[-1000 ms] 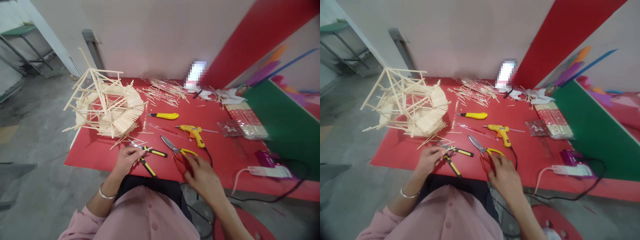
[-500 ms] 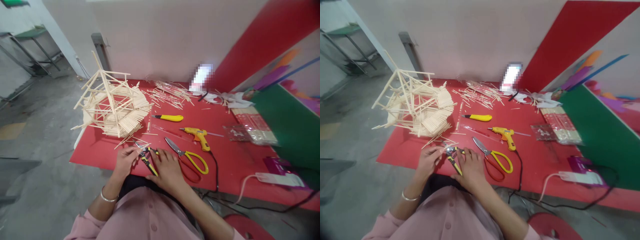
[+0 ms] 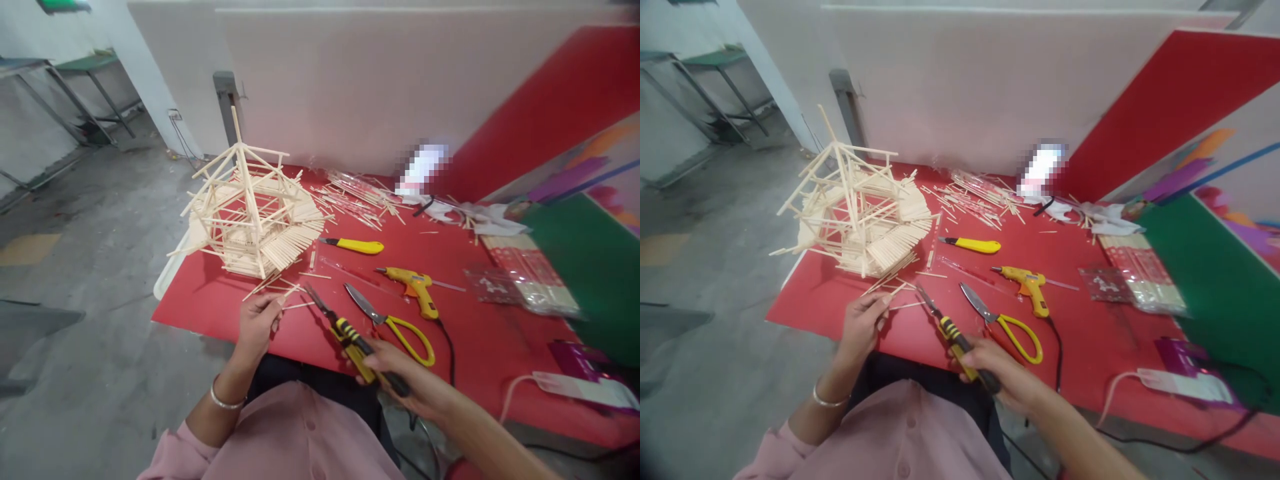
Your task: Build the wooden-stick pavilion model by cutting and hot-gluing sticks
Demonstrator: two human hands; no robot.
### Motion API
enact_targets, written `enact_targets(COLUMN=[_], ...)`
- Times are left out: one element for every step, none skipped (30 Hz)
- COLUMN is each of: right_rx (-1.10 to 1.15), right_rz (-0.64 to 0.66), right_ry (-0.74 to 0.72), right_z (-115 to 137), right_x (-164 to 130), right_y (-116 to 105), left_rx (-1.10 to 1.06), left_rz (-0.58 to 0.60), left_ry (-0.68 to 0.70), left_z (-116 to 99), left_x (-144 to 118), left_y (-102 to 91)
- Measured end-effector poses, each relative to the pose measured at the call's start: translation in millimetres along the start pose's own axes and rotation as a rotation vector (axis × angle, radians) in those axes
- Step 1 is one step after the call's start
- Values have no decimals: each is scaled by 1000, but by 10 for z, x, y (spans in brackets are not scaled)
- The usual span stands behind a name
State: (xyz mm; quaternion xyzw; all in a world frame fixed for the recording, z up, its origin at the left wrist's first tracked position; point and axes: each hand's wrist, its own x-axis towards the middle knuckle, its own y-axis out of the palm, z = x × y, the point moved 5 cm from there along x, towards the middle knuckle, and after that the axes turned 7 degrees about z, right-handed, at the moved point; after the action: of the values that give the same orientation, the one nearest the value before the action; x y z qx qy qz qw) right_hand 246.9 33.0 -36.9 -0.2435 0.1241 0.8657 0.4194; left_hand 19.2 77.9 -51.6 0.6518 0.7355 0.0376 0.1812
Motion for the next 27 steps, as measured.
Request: enact_targets(right_rx=[143, 233, 275, 283, 277, 258, 229, 185, 123, 47, -31, -102, -159, -206, -241, -267, -288, -308, -328, -348, -369, -390, -408, -421, -432, -443, -452], right_rz=[44, 79, 102, 112, 91, 52, 4, -46, -94, -129, -153, -165, -177, -185, -191, -196, -201, -207, -216, -226, -240, -251, -262, -272, -280, -289, -299], right_ry=[-1, -6, -9, -8, -9, -13, -19, -29, -46, -69, -97, -130, -163, -190, -206, -210, -209, -206, -206, -211, -217, -225, -230, -232, -235, -238, -240], right_z=[-59, -110, -156, -197, -229, -249, -254, -242, -211, -166, -109, -48, 12, 65, 107, 136, 156, 170, 181, 192, 203, 213, 223, 231, 239, 248, 256], right_x=[-47, -85, -111, -124, -127, -122, -114, -107, -103, -102, -102, -102, -101, -97, -87, -74, -57, -40, -25, -12, -4, 2, 5, 6, 6, 4, 1], right_y=[35, 87, 153, 224, 285, 332, 361, 371, 364, 347, 324, 303, 283, 268, 261, 259, 263, 271, 279, 288, 294, 301, 305, 307, 308, 309, 308], left_rx=[-6, -5, 1, 14, 32, 56, 86, 119, 149, 172, 188, 196, 201, 210, 223, 238, 254, 270, 288, 310, 338, 369, 401, 430, 456, 479, 500], left_rz=[-1, 8, 25, 47, 73, 99, 123, 143, 158, 166, 169, 169, 169, 173, 180, 188, 197, 201, 202, 202, 205, 209, 215, 221, 227, 232, 235], left_ry=[0, 0, -3, -6, -7, -5, 2, 11, 19, 24, 26, 27, 29, 33, 40, 50, 62, 77, 96, 118, 140, 162, 184, 210, 238, 267, 294], left_z=[15, 28, 38, 41, 35, 21, -1, -26, -51, -73, -89, -101, -109, -116, -123, -132, -144, -160, -181, -203, -226, -248, -268, -287, -306, -323, -339], left_x=[7, 12, 15, 13, 8, 0, -11, -22, -32, -40, -48, -54, -60, -66, -73, -80, -88, -96, -103, -109, -114, -118, -120, -122, -124, -127, -130], left_y=[10, 32, 66, 109, 158, 208, 256, 298, 333, 359, 378, 392, 403, 414, 425, 434, 443, 448, 449, 449, 449, 449, 450, 452, 455, 459, 463])
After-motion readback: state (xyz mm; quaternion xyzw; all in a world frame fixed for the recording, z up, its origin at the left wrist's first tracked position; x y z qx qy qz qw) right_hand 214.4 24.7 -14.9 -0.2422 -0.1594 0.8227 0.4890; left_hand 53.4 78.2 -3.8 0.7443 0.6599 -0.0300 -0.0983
